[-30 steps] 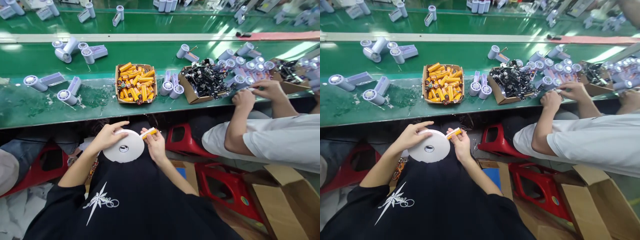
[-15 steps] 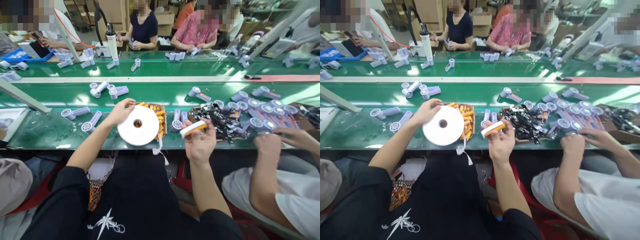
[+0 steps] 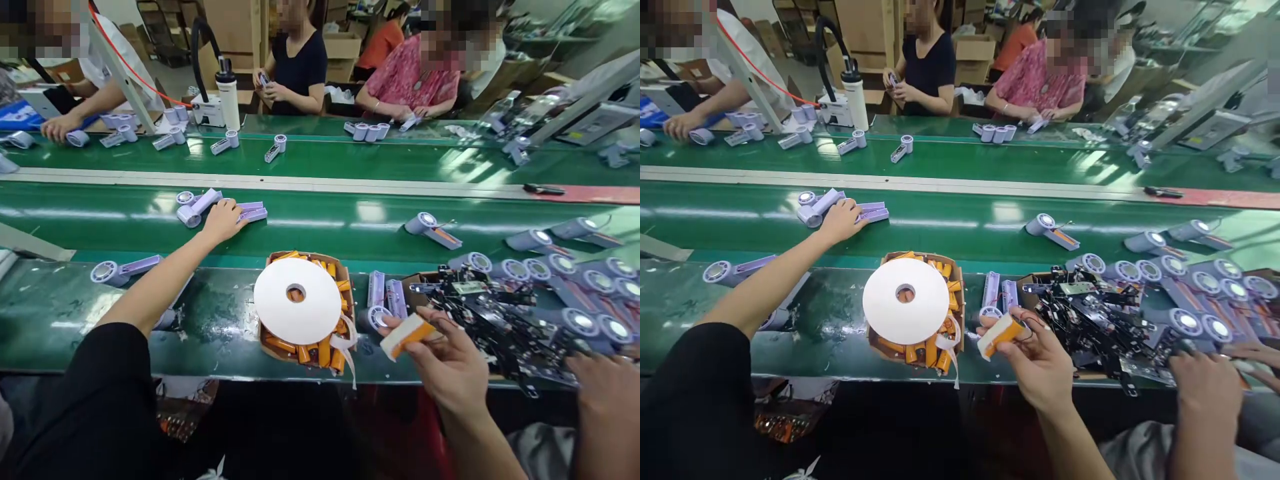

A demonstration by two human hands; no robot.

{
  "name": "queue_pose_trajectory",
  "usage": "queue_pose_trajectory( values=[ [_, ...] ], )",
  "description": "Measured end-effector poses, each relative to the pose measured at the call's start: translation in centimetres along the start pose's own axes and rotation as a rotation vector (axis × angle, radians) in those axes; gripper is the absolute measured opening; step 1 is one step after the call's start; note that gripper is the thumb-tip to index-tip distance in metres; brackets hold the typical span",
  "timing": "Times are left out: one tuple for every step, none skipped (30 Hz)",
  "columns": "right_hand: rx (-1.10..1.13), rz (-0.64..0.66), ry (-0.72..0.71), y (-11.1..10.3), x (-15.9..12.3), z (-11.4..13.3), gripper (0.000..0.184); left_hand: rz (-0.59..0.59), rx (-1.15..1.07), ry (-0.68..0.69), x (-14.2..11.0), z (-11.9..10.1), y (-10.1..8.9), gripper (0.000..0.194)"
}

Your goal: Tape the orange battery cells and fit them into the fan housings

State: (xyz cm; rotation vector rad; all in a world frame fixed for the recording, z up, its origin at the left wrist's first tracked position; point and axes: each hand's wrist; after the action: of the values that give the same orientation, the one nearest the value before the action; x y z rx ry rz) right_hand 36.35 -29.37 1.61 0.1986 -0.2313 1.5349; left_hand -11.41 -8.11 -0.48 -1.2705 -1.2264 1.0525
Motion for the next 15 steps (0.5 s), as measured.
queue_pose_trajectory(
  values=[
    [-0.002,0.059,-0.022,0.8,1.4,0.8,0.038,-0.007,-0.008,0.019,0.4,0.1,0.4,0.05],
    [-0.002,0.105,-0.05,1.7,2.8,1.6,0.039,-0.019,-0.013,0.041,0.6,0.1,0.8,0.049],
    [0.003,0.14,-0.087,2.5,4.3,2.3,0.04,-0.035,-0.02,0.066,0.9,0.1,1.1,0.048],
    [0.008,0.172,-0.124,3.4,5.7,2.9,0.042,-0.051,-0.03,0.093,1.0,0.1,1.4,0.047],
    [0.012,0.206,-0.159,4.2,7.1,3.4,0.043,-0.065,-0.042,0.12,1.2,0.1,1.6,0.045],
    [0.013,0.238,-0.183,5.0,8.5,3.8,0.043,-0.074,-0.057,0.145,1.5,0.0,1.8,0.043],
    [0.014,0.268,-0.196,5.9,9.9,3.9,0.043,-0.073,-0.075,0.171,1.8,0.0,2.0,0.042],
    [0.015,0.293,-0.199,6.7,11.2,3.9,0.043,-0.064,-0.095,0.203,2.3,-0.2,2.1,0.041],
    [0.014,0.312,-0.193,7.6,12.7,3.6,0.043,-0.05,-0.119,0.243,2.8,-0.5,2.3,0.04],
    [0.01,0.323,-0.18,8.6,14.1,3.0,0.044,-0.031,-0.148,0.29,3.5,-0.9,2.4,0.039],
    [0.003,0.334,-0.163,9.5,15.5,2.2,0.047,-0.009,-0.181,0.341,4.2,-1.5,2.5,0.037],
    [-0.011,0.351,-0.14,10.5,17.0,1.2,0.051,0.01,-0.216,0.393,4.8,-2.2,2.7,0.034],
    [-0.033,0.376,-0.111,11.4,18.3,0.0,0.055,0.023,-0.251,0.44,5.3,-3.0,2.8,0.032],
    [-0.06,0.403,-0.076,12.3,19.6,-1.2,0.06,0.028,-0.286,0.477,5.7,-3.8,3.0,0.03],
    [-0.088,0.427,-0.041,13.0,20.7,-2.6,0.063,0.026,-0.319,0.502,6.0,-4.5,3.2,0.03]
  ],
)
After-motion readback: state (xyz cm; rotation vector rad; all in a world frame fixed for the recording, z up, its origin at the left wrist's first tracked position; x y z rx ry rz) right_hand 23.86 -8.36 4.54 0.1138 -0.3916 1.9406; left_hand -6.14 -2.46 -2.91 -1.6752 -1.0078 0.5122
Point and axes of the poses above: each hand's wrist, its own x-axis towards the middle knuckle, its own y-axis out of the palm, z = x × y, and after that the axes turned 8 degrees about -x, right-handed
